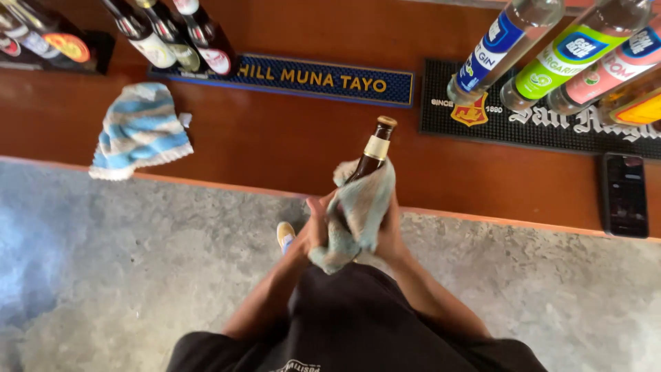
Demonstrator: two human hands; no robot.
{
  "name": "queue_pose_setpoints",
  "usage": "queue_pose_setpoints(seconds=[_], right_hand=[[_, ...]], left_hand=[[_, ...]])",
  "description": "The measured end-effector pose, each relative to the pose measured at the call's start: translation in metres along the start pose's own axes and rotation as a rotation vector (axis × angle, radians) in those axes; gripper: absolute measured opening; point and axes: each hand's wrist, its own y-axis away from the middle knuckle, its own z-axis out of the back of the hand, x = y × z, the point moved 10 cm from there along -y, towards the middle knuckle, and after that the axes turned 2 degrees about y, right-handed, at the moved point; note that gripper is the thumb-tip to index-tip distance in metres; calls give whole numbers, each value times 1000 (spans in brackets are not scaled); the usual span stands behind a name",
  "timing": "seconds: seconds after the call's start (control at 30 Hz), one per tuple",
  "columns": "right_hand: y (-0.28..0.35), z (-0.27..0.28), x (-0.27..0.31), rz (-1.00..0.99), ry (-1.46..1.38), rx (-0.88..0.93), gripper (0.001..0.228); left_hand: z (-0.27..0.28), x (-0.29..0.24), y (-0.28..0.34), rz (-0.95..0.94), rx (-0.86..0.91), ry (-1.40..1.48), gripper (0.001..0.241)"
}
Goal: Wiping beer bottles and cans with a rag and organizing them on a bar counter.
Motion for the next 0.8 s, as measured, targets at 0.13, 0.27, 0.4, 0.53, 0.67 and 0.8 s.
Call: queue_pose_setpoints(seconds=[0.13, 0.27, 0.4, 0.53, 0.67, 0.8], right_hand=[[-65, 21, 27, -221, 223, -105, 45], [-96, 32, 28, -220, 118, -177, 47], [-99, 64, -102, -719, -17, -306, 75], [-111, 15, -92, -524, 118, -87, 78], [-46, -47, -48, -238, 267, 129, 82], [-22, -107, -34, -70, 392, 224, 84]], left_hand=[[-27, -20, 29, 93, -83, -142, 79], [-29, -26, 39, 129, -178, -361, 72], [0, 5, 44, 124, -263, 251, 68], [7, -26, 33, -65, 48, 7, 56], [28, -103, 50, -206, -292, -287, 56], [70, -116, 37, -264, -285, -254, 56]])
